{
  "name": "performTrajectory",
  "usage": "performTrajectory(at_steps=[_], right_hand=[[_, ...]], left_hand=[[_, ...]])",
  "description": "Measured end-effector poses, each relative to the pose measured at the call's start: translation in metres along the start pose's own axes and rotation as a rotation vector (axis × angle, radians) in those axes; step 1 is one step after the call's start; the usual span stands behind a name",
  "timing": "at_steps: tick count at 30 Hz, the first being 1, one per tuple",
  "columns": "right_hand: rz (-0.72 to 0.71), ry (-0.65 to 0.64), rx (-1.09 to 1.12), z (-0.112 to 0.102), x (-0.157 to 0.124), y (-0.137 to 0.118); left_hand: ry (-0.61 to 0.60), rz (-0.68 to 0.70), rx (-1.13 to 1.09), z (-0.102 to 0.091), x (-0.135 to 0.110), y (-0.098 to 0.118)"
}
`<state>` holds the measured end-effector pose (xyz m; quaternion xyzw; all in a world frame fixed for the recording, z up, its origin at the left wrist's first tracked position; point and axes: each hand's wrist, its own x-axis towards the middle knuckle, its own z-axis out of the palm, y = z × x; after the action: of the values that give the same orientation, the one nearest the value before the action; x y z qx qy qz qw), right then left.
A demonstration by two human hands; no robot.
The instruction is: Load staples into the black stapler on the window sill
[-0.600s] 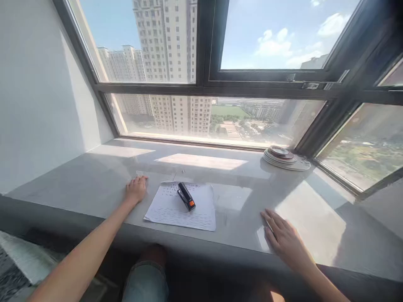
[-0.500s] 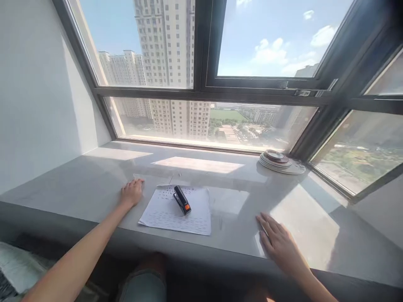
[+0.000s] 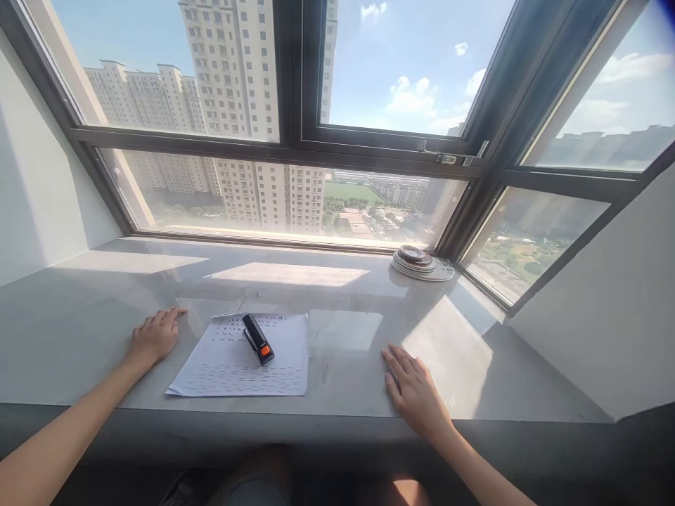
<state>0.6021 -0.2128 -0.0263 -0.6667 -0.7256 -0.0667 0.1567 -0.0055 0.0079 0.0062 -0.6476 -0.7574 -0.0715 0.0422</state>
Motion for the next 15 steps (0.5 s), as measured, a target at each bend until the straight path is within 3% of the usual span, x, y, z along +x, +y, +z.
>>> performTrajectory(at_steps=[8,15], right_hand=[[0.009,-0.008,0.006,-0.004,0.000,-0.002],[-0.046,0.035,-0.047,0.006,-0.003,0.007]], left_hand=[[0.019,0.003,0.023,0.007,0.007,-0.005],[0.028,0.023,-0.051,0.000,-0.005,0.001]])
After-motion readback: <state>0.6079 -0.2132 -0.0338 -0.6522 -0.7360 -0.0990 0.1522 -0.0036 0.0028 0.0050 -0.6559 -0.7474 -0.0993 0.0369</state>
